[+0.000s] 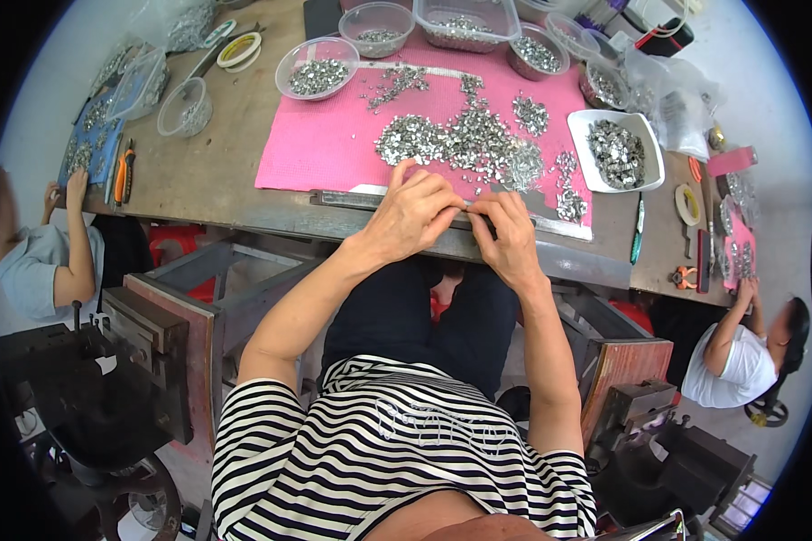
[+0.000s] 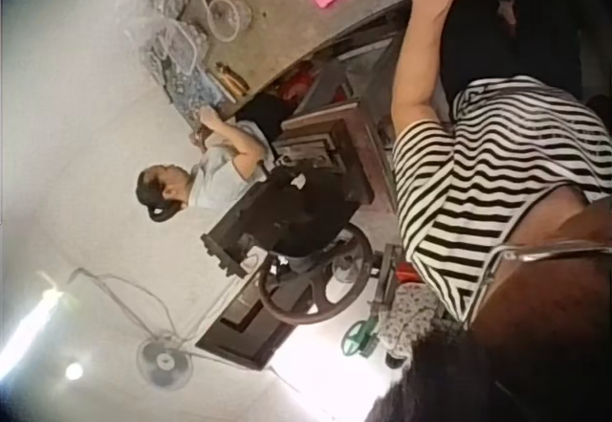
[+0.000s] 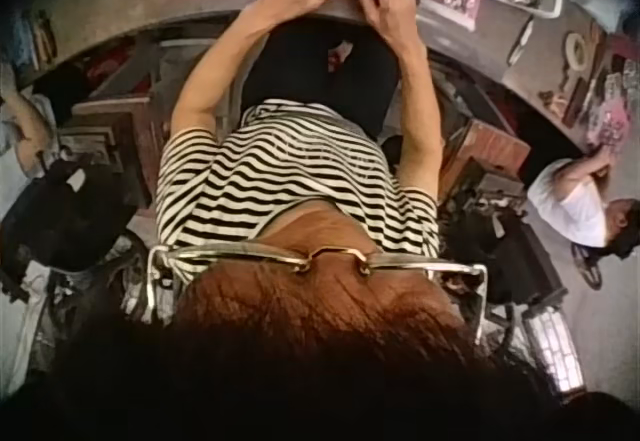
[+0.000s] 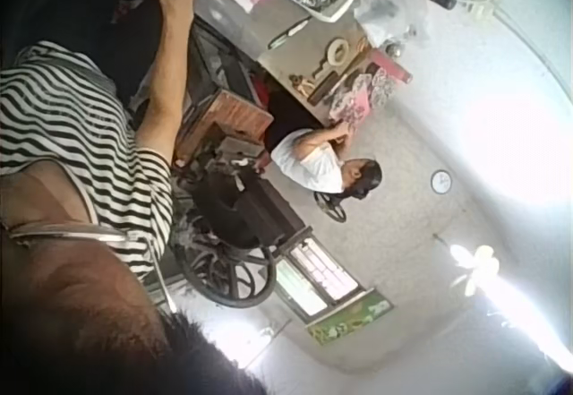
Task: The person aligns small metal pieces into a metal holder on a workbench, presses the loaded holder using a manual press machine, and places more metal pieces into the holder by hand.
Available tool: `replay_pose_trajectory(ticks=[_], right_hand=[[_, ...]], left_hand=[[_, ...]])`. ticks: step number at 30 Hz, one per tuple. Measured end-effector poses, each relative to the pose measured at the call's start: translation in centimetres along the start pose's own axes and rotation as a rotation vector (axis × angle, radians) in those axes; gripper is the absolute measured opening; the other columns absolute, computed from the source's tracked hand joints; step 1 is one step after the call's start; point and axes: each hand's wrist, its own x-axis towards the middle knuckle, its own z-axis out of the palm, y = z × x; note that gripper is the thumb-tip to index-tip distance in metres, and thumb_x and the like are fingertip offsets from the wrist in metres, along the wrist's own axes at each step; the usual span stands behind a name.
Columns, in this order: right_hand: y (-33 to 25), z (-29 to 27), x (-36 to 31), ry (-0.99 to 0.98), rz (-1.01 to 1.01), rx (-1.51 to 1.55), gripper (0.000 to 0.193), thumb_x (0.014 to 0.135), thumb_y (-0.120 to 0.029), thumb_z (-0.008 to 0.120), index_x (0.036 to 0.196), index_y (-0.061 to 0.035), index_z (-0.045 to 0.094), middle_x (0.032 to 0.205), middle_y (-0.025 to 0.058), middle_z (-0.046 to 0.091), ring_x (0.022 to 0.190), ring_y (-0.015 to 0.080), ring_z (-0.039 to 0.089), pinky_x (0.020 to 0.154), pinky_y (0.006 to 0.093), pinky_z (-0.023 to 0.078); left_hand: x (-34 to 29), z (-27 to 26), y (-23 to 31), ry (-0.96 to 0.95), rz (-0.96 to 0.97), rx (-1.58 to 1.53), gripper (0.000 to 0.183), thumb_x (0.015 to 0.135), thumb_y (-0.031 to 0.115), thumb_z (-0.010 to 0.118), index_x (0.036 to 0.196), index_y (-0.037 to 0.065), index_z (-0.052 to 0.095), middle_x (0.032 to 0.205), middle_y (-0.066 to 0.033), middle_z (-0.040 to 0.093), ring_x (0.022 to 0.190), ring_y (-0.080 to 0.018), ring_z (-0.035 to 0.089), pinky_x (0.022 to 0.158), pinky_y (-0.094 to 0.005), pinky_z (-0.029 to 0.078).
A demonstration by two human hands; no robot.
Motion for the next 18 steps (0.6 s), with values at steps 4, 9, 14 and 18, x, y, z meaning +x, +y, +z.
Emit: replay_pose_trajectory(ticks=[4,9,14,18], right_hand=[[0.1,-0.2,0.1,0.018,0.115,0.133,0.017,0.082,0.000,0.076,0.098,-0.0011,0.069,0.096,0.0126,0.066,0.089,0.0317,0.061,0.079,0.0405,0.048],[-0.4,1.0,0.0,0.029,0.087,-0.049,0.018,0.082,-0.006,0.079,0.097,-0.0012,0.069,0.094,0.0117,0.067,0.089,0.0310,0.061,0.080,0.0398,0.048],[-0.2,0.5,0.9,0.061,0.102,0.012,0.012,0.086,-0.004,0.075,0.097,-0.0034,0.070,0.092,0.0098,0.067,0.087,0.0287,0.063,0.080,0.0388,0.047],[0.2,1.5,3.2,0.042,0.058,-0.028,0.010,0.088,-0.003,0.072,0.097,-0.0033,0.071,0.088,0.0102,0.064,0.083,0.0290,0.062,0.079,0.0390,0.047]], left_hand=[[0.1,-1.1,-1.2,0.119,-0.117,0.095,0.030,0.099,0.021,0.063,0.126,0.007,0.067,0.132,-0.0122,0.063,0.132,-0.0326,0.051,0.115,-0.0623,0.026],[-0.5,-1.6,-2.4,-0.094,-0.230,0.388,0.059,0.106,0.044,0.048,0.145,0.000,0.052,0.158,-0.0170,0.043,0.149,-0.0463,0.030,0.118,-0.0716,0.016],[-1.8,-2.6,-0.6,-0.215,-0.222,0.271,0.065,0.106,0.050,0.046,0.146,0.000,0.051,0.157,-0.0159,0.046,0.151,-0.0438,0.029,0.119,-0.0706,0.013],[-2.1,-3.6,-0.6,-0.198,-0.225,0.011,0.051,0.104,0.045,0.052,0.134,0.005,0.065,0.145,-0.0143,0.059,0.149,-0.0408,0.035,0.120,-0.0686,0.012]])
